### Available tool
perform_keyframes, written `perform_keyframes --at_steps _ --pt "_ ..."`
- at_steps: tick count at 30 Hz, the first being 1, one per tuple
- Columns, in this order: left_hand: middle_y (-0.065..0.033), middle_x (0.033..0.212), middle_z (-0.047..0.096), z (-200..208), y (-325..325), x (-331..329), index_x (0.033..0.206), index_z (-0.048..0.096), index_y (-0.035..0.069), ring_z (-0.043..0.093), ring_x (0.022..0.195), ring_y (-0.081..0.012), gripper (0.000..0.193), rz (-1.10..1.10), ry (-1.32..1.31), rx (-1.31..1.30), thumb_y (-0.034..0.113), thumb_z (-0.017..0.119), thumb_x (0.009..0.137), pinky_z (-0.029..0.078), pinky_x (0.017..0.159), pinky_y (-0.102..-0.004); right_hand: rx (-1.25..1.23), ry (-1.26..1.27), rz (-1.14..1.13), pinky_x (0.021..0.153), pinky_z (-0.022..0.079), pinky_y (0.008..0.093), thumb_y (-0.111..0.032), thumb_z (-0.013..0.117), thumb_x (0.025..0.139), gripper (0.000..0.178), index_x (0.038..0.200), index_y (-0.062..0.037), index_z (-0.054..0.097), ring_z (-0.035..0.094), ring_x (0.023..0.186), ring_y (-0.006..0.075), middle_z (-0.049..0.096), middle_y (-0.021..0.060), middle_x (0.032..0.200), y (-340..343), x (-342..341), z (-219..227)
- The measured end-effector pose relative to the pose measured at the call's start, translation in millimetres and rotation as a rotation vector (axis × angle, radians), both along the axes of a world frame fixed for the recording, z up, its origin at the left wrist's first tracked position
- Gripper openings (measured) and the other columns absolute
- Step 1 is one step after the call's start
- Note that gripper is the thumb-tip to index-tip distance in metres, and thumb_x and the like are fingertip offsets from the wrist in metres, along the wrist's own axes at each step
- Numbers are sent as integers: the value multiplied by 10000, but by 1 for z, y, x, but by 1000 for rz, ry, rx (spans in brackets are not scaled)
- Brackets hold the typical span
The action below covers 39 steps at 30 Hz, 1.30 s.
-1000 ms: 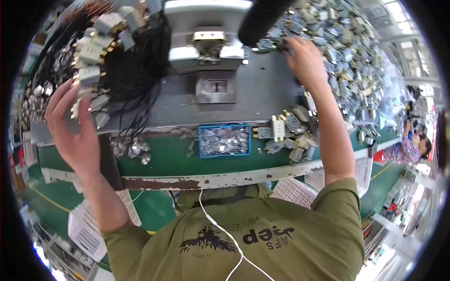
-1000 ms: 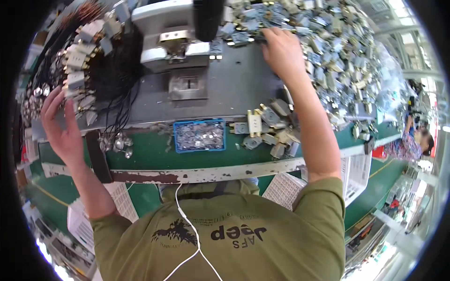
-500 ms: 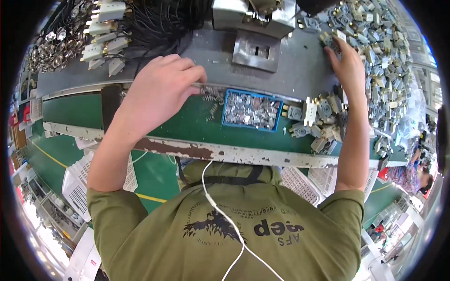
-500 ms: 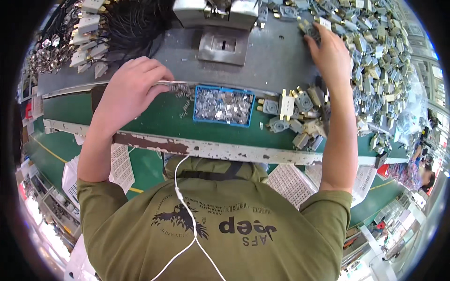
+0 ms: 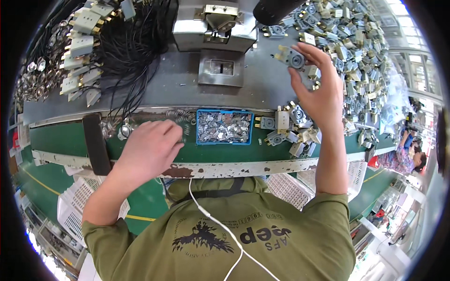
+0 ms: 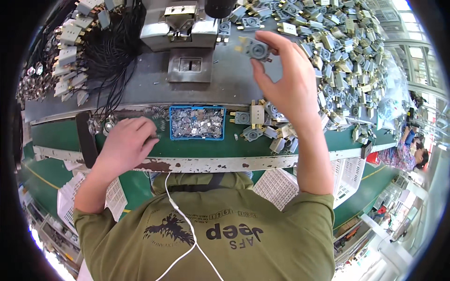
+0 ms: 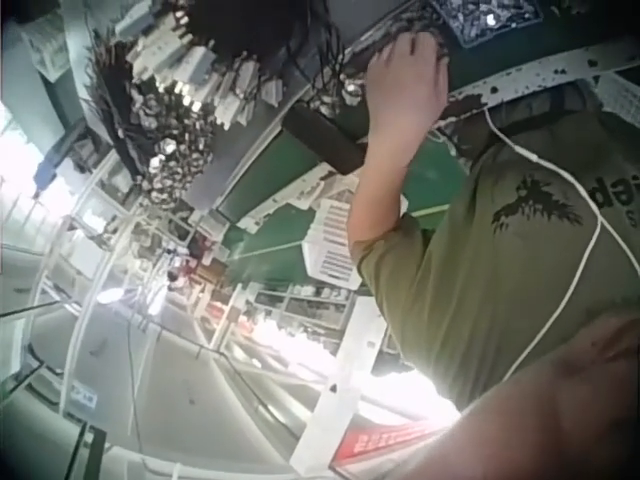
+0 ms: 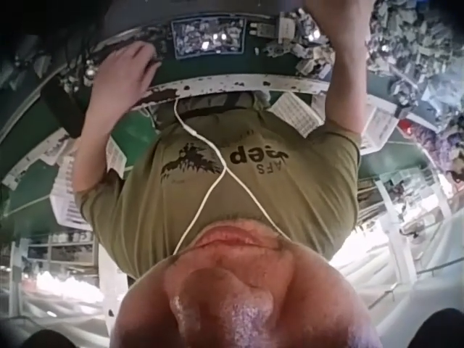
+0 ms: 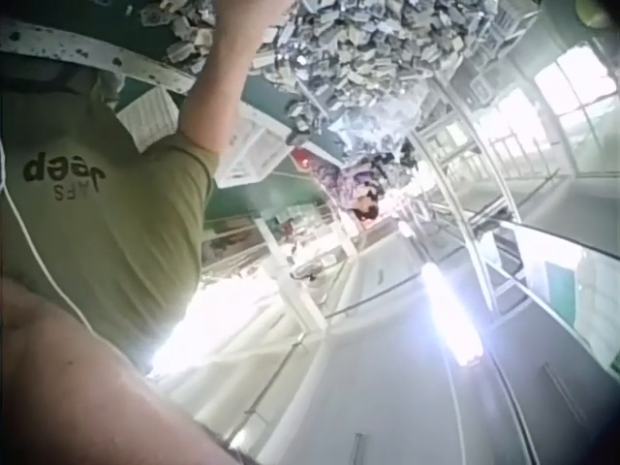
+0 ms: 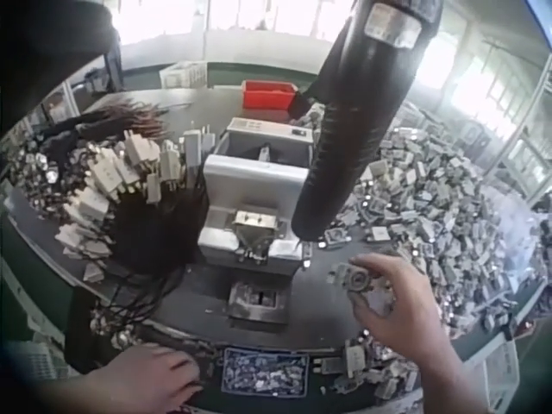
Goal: Assembling small electrical components using a handheld powered tool on a production line.
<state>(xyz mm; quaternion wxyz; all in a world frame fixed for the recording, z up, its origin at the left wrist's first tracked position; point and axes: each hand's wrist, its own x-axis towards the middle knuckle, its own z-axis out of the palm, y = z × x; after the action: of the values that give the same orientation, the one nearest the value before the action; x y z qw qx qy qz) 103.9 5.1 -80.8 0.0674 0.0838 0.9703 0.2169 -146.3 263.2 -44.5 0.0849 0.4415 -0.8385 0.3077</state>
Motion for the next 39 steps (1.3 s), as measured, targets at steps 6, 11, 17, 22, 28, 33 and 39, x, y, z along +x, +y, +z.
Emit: perform_keyframes --at_steps 6,11,17,22,28,33,39 --pt "-99 880 613 18 5 -7 971 580 53 644 874 -323 213 45 45 195 147 732 854 515 768 -450 -17 71 144 947 539 346 36 784 794 450 1232 -31 704 707 1066 246 746 109 1187 -20 19 28" --pt "-104 872 616 16 24 -13 988 599 46 651 869 -310 176 -162 -8 392 122 702 867 526 762 -443 78 15 227 900 550 379 -21 801 823 382 1192 -46 704 701 1023 322 737 118 1173 -56 30 -19" --pt "-111 844 609 17 24 -10 964 604 35 657 829 -302 135 -149 29 425 115 670 877 531 730 -446 71 82 271 886 544 404 -75 761 876 341 1209 -106 694 689 1038 315 740 78 1181 -76 27 -39" --pt "-113 883 631 34 9 1 1010 639 45 662 835 -305 167 -51 40 390 107 674 859 540 741 -437 149 204 253 941 526 421 -67 761 875 374 1243 -108 710 679 1080 304 742 65 1200 -70 31 -42" --pt "-108 850 614 58 -53 19 916 678 42 646 818 -314 74 461 151 -66 88 692 859 525 727 -422 93 -34 293 986 528 401 -47 745 893 411 1299 -76 696 686 1139 283 719 119 1270 -72 69 -16" --pt "-111 847 607 38 -60 18 897 671 51 650 866 -318 145 442 25 -343 176 736 864 519 749 -429 154 -1014 529 975 548 354 -98 657 998 450 1427 -2 560 679 1151 223 688 159 1321 -120 109 -26" --pt "-138 822 659 63 -84 2 871 669 31 672 806 -337 217 450 -184 -138 247 693 872 532 710 -441 101 -1592 554 908 594 342 -187 571 1076 518 1477 103 419 675 1092 209 650 208 1327 -158 122 -55"
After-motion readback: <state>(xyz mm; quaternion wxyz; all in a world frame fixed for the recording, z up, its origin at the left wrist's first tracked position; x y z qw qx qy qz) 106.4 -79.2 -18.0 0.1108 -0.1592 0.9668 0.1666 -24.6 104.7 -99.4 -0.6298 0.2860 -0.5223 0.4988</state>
